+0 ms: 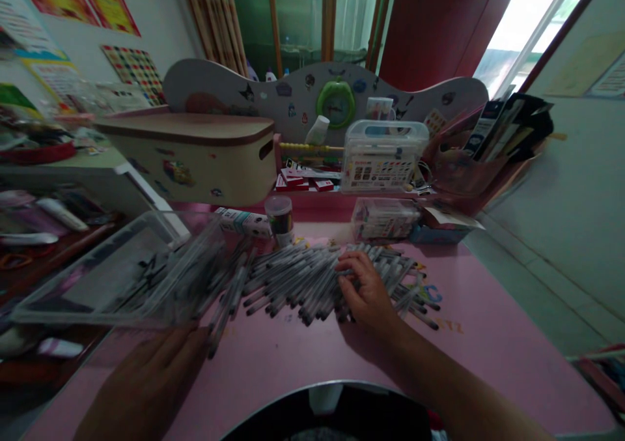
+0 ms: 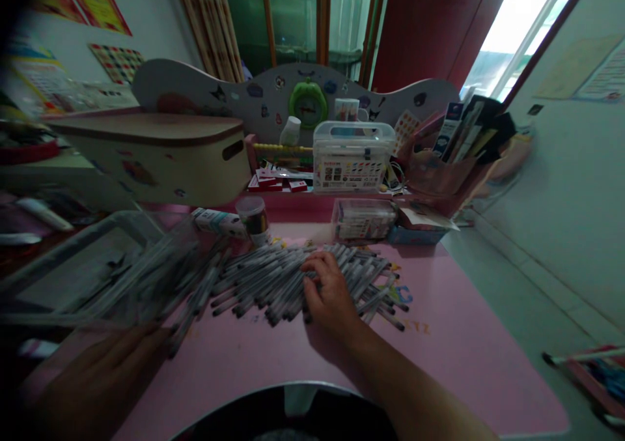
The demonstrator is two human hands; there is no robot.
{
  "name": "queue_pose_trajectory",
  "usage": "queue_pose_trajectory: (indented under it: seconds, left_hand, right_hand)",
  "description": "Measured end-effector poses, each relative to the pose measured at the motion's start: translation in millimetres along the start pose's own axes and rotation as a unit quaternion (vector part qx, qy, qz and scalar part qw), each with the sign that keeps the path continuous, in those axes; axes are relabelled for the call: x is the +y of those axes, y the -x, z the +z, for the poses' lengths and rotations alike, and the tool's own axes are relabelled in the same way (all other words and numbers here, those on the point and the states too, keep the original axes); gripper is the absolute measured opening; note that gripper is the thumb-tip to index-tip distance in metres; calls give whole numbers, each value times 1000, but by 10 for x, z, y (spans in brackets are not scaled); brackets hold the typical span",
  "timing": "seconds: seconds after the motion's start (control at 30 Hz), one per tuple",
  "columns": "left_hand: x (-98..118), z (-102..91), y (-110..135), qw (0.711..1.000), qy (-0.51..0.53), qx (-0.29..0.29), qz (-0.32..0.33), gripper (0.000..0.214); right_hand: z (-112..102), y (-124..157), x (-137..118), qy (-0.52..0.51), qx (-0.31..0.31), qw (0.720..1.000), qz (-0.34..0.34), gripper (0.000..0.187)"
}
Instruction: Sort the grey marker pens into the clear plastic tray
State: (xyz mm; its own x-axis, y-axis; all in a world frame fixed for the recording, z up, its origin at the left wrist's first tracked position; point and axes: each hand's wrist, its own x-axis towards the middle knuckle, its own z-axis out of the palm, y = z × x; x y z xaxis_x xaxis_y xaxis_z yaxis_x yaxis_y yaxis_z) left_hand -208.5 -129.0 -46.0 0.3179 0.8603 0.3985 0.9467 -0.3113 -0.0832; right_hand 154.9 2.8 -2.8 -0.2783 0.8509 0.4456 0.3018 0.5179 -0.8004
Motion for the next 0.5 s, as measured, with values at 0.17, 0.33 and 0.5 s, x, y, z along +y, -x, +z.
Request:
queue_pose_trajectory:
  seconds: [0.17, 0.33, 0.5]
  left_hand:
    - [189, -109, -238, 996, -79, -5, 42, 33]
    - [361, -171, -399, 998, -61, 15, 11, 25]
    - [345, -93, -355, 999, -48, 18, 2, 28]
  right_hand:
    - [4, 5, 4, -3, -6, 1000, -2, 23]
    - [1, -2, -14, -1, -3, 1000, -9, 21]
    - [3, 0, -10, -3, -11, 1000, -9, 22]
